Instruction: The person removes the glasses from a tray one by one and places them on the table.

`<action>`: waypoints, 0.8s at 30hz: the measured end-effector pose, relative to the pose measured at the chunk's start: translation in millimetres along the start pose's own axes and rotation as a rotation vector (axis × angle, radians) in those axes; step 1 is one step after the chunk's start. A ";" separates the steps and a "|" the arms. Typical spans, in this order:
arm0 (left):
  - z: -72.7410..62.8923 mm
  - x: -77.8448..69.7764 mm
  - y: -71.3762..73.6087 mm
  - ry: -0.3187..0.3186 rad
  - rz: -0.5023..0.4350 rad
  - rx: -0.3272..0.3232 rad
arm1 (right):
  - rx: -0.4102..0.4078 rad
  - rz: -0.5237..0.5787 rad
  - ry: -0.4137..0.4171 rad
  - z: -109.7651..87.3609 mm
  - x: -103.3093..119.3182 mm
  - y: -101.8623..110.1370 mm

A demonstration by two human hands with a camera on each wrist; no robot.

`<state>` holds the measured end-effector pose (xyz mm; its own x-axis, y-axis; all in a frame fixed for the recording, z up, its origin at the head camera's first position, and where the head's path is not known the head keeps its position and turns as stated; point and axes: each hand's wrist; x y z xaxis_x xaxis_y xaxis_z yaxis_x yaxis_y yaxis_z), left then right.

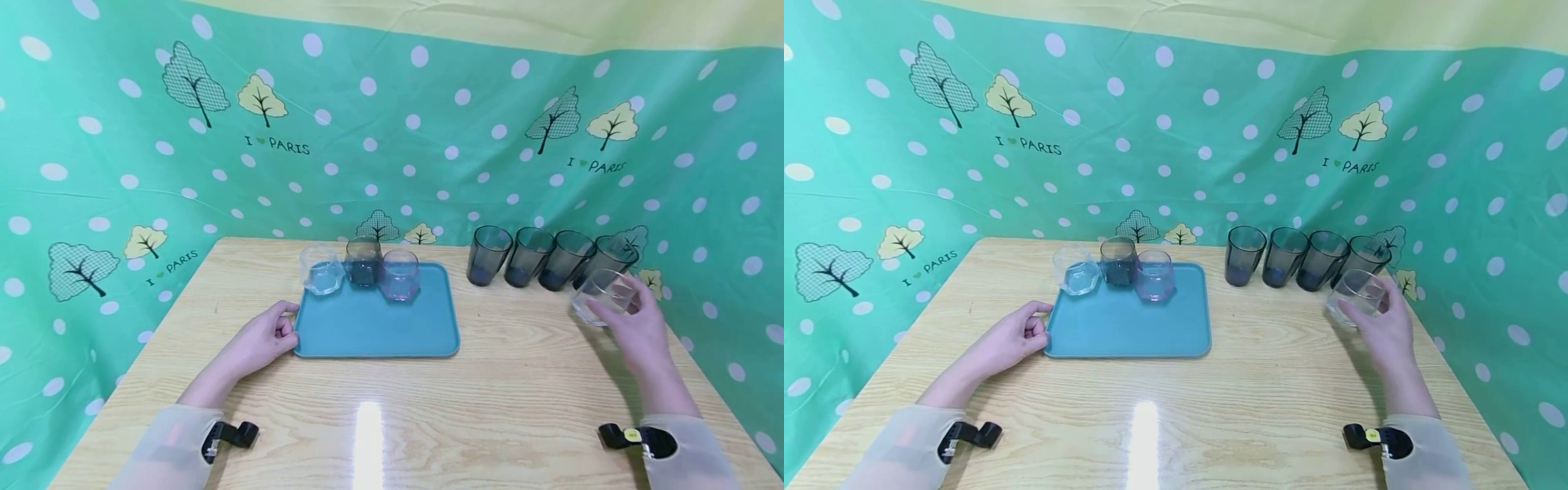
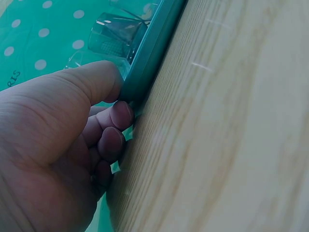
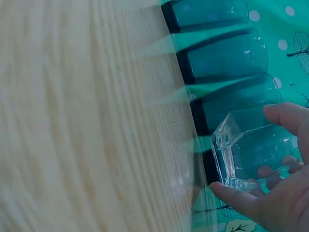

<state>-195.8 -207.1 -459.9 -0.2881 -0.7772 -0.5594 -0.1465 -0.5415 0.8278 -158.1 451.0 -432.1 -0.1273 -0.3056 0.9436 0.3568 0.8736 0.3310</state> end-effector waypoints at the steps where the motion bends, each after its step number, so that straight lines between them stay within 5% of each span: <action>1: 0.1 0.0 0.0 0.000 0.000 0.000 | -0.001 -0.001 -0.001 0.3 -0.8 1.3; 24: -0.3 -2.0 0.9 0.009 0.008 0.007 | -0.035 -0.066 -0.041 4.2 -11.5 16.5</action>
<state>-195.1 -206.1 -458.0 -0.2804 -0.7845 -0.5531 -0.1507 -0.5331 0.8325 -154.7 470.5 -437.5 -0.1894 -0.3452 0.9192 0.3785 0.8381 0.3928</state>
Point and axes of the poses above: each hand's wrist, its own z-axis towards the middle knuckle, its own y-axis out of the back of the hand, x = y × z, and after that the axes turned 10 degrees about z, right-handed
